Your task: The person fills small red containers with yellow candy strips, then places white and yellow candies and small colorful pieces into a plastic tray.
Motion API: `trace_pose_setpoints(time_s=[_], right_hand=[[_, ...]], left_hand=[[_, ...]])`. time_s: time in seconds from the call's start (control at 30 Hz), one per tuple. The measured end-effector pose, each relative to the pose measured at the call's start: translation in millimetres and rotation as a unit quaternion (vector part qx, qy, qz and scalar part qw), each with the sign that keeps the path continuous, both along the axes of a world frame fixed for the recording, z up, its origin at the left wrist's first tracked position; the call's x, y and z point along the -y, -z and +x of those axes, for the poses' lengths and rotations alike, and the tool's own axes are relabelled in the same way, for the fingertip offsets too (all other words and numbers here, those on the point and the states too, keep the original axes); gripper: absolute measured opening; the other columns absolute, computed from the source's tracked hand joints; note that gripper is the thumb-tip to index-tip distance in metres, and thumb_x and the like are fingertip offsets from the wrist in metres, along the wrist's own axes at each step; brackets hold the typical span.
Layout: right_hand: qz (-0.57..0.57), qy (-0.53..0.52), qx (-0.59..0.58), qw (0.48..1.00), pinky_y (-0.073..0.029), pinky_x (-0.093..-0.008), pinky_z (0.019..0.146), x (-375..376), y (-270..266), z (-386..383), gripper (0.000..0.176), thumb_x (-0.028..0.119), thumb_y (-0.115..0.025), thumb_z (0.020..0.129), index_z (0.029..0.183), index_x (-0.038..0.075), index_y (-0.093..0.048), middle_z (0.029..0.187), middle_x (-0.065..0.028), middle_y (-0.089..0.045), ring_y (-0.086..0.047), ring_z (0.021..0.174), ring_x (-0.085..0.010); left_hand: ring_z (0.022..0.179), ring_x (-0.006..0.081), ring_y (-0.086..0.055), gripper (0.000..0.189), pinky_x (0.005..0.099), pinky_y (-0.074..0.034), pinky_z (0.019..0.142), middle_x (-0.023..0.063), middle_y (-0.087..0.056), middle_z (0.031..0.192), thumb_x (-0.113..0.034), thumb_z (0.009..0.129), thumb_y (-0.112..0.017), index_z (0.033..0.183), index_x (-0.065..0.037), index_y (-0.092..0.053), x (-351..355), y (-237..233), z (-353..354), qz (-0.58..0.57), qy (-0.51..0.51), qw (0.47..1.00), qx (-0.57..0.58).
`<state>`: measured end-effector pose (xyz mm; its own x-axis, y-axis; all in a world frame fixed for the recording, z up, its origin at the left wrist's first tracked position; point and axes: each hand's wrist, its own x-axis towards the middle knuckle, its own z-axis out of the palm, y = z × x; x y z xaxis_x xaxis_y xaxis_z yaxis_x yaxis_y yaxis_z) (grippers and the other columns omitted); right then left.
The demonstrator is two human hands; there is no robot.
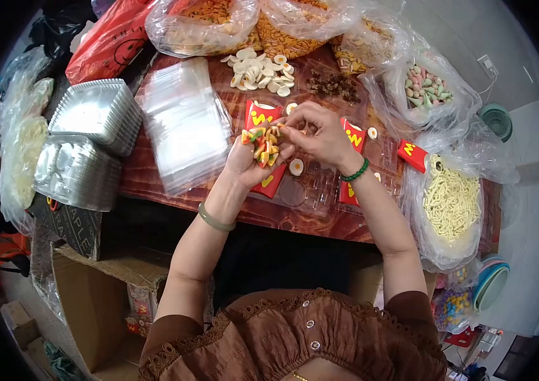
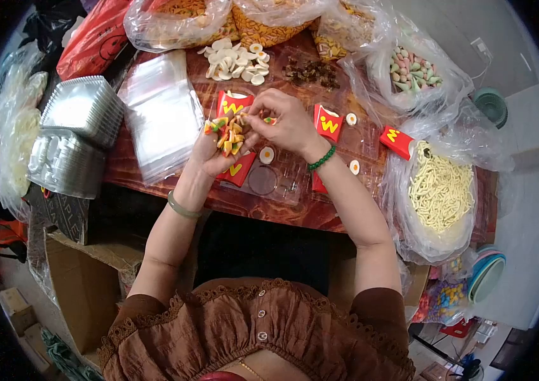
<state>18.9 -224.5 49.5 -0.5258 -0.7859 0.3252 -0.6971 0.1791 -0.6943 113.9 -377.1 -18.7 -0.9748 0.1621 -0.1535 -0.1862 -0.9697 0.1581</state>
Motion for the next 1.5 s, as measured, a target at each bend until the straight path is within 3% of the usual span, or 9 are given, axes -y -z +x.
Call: trace_pose_setpoints(time_s=[0.03,0.1,0.17,0.23,0.5,0.57,0.8,1.3,1.5], right_hand=[[0.000,-0.001,0.002,1.000,-0.048,-0.0254,0.072,-1,2,0,0.013,0.010,-0.067,0.081,0.092,0.004,-0.066,0.087,-0.0024,-0.061,-0.059,0.083,-0.0106],[-0.091,0.045,0.283,0.954,-0.047,-0.0224,0.069,-4,12,-3,0.011,0.012,-0.066,0.084,0.089,0.002,-0.064,0.089,-0.0009,-0.062,-0.057,0.080,-0.0065],[-0.118,0.073,0.316,0.939,-0.046,-0.0199,0.067,-9,30,-16,0.015,0.013,-0.065,0.086,0.094,0.001,-0.063,0.088,-0.0003,-0.063,-0.056,0.076,-0.0039],[0.034,0.118,0.169,0.978,-0.047,-0.0204,0.064,-19,35,-26,0.016,0.013,-0.064,0.086,0.096,0.000,-0.063,0.084,0.0004,-0.063,-0.056,0.072,-0.0039],[0.097,0.070,0.140,0.983,-0.048,-0.0271,0.067,-22,29,-44,0.015,0.004,-0.060,0.083,0.098,0.002,-0.062,0.085,-0.0029,-0.064,-0.058,0.074,-0.0113],[0.116,-0.032,-0.206,0.971,-0.047,-0.0334,0.076,-20,31,-57,0.024,-0.003,-0.059,0.074,0.097,0.003,-0.060,0.088,-0.0083,-0.061,-0.057,0.085,-0.0240],[0.168,-0.168,-0.209,0.949,-0.046,-0.0372,0.077,0,22,-55,0.027,-0.004,-0.060,0.070,0.097,0.003,-0.057,0.088,-0.0117,-0.056,-0.055,0.090,-0.0307],[0.198,-0.019,-0.115,0.973,-0.047,-0.0385,0.076,-15,48,-64,0.021,0.010,-0.066,0.076,0.093,0.001,-0.058,0.088,-0.0154,-0.060,-0.058,0.086,-0.0323],[0.126,0.024,0.003,0.992,-0.048,-0.0324,0.074,-13,22,-46,0.017,0.009,-0.064,0.078,0.091,0.001,-0.058,0.088,-0.0102,-0.062,-0.061,0.083,-0.0212]], left_hand=[[0.101,0.0290,-0.060,0.036,0.0385,-0.053,0.085,0.0144,-0.059,0.114,-0.026,0.097,-0.038,0.120,-0.001,-0.051,1,1,-1,-0.021,-0.001,1.000,0.010],[0.102,0.0302,-0.060,0.036,0.0370,-0.054,0.084,0.0157,-0.058,0.116,-0.025,0.097,-0.038,0.120,-0.001,-0.050,2,-2,-1,-0.042,0.001,0.999,0.020],[0.104,0.0325,-0.059,0.035,0.0332,-0.054,0.083,0.0191,-0.055,0.119,-0.023,0.097,-0.039,0.121,0.001,-0.049,4,-10,3,-0.045,-0.021,0.998,0.045],[0.105,0.0327,-0.058,0.036,0.0315,-0.054,0.083,0.0209,-0.054,0.121,-0.023,0.097,-0.038,0.122,0.002,-0.047,7,-6,3,-0.067,-0.024,0.997,0.042],[0.105,0.0347,-0.058,0.044,0.0333,-0.054,0.084,0.0239,-0.051,0.123,-0.025,0.098,-0.035,0.128,0.005,-0.042,15,-2,6,-0.013,-0.005,0.999,0.030],[0.105,0.0356,-0.057,0.044,0.0341,-0.054,0.085,0.0242,-0.051,0.123,-0.026,0.098,-0.035,0.127,0.006,-0.043,16,-2,6,0.023,0.014,0.999,0.024],[0.106,0.0366,-0.057,0.041,0.0364,-0.054,0.085,0.0242,-0.051,0.123,-0.024,0.098,-0.035,0.125,0.004,-0.045,19,2,9,0.015,-0.009,1.000,0.021],[0.113,0.0352,-0.053,0.039,0.0355,-0.055,0.083,0.0231,-0.051,0.124,-0.024,0.099,-0.035,0.126,0.002,-0.046,26,3,12,-0.029,-0.037,0.998,0.030],[0.106,0.0352,-0.057,0.038,0.0359,-0.054,0.082,0.0227,-0.054,0.119,-0.024,0.098,-0.037,0.123,0.002,-0.047,25,-1,14,-0.031,-0.043,0.998,0.040]])
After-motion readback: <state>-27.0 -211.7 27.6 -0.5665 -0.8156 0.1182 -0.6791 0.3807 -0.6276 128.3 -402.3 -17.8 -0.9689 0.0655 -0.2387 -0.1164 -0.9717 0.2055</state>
